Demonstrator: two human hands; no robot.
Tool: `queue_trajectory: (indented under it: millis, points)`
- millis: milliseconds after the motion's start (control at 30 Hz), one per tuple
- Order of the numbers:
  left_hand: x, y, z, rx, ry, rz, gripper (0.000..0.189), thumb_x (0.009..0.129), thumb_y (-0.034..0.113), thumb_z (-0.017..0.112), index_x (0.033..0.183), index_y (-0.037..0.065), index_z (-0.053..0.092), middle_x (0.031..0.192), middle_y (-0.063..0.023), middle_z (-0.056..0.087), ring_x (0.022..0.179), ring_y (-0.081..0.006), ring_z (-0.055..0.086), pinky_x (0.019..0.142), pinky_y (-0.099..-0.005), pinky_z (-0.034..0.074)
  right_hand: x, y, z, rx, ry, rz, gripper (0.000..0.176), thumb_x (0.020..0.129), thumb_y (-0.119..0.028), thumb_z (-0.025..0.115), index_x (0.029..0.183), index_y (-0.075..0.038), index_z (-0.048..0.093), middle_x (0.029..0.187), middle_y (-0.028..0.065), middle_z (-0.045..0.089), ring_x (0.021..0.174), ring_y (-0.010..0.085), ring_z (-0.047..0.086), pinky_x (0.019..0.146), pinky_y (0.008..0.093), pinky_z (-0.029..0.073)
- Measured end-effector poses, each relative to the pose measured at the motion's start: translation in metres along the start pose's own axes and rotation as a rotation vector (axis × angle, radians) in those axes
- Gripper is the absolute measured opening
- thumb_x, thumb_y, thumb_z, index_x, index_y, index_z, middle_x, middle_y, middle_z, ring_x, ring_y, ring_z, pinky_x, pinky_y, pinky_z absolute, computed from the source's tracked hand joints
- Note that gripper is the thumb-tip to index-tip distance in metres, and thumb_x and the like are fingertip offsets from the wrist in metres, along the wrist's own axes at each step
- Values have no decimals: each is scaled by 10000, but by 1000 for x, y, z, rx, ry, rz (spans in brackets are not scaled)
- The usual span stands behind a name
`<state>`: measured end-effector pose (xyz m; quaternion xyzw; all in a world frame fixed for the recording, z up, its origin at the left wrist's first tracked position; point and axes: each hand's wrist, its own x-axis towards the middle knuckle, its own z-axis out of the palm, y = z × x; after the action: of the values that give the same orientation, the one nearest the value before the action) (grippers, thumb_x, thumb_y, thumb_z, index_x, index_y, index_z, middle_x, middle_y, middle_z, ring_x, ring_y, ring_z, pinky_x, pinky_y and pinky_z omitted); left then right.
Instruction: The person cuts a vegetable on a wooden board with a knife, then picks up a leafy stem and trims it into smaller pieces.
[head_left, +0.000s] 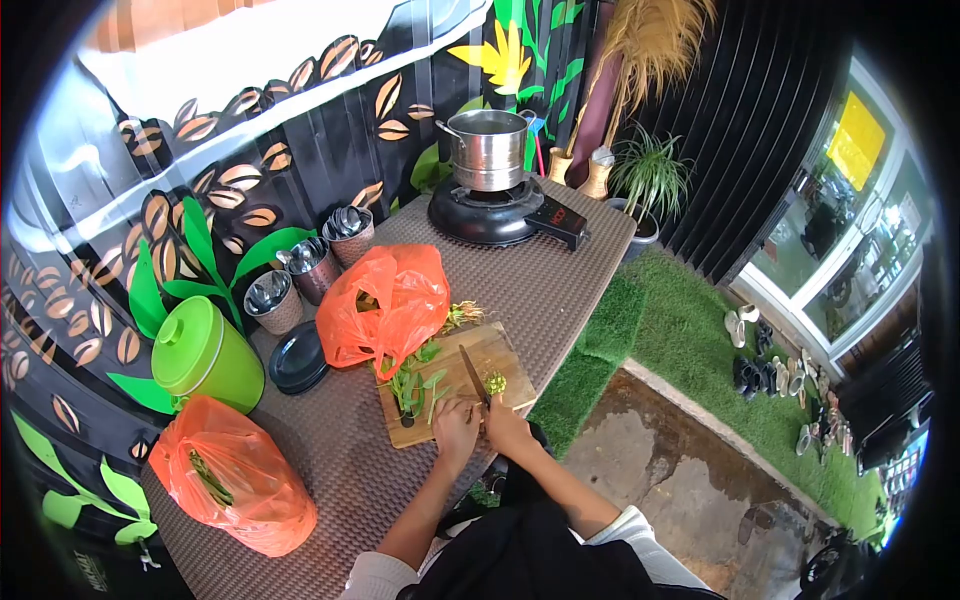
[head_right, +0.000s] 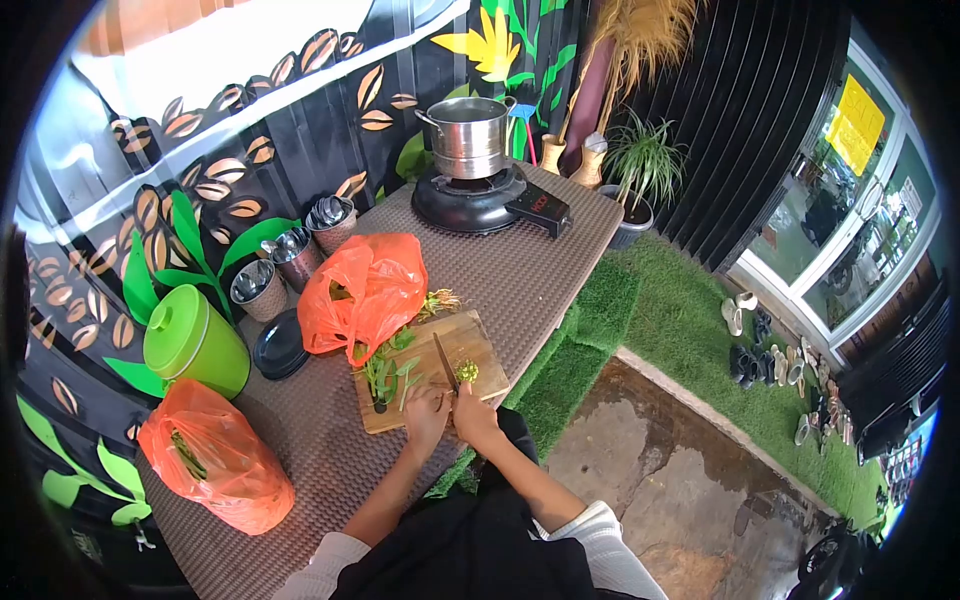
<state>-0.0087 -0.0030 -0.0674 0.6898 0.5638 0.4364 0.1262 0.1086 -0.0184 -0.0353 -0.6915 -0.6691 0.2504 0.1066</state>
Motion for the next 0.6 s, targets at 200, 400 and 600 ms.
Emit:
queue_trajectory:
  millis: [200,400,600]
  points:
    - [0,-7,1,-54,-21,-56,86,732,115,681,772,39,687,828,-96,652,857,-280,569,771,-363,465,-22,-11,13,-16,43,73,344,893,-176,467,1136,43,359,867,317,619,812,451,636,646,505,528]
    - [3,-6,-1,-182,-86,-193,88,720,85,686,782,24,680,784,-99,638,801,-275,578,739,-362,466,-2,0,8,-21,4,-1,371,889,-182,477,1148,55,356,831,294,633,797,422,652,644,489,536]
    - [2,-19,4,-265,-120,-242,87,722,67,685,789,12,676,783,-119,634,776,-269,578,703,-361,467,-20,-13,18,8,-8,121,362,917,-230,447,1131,50,361,832,300,627,794,454,633,675,527,510]
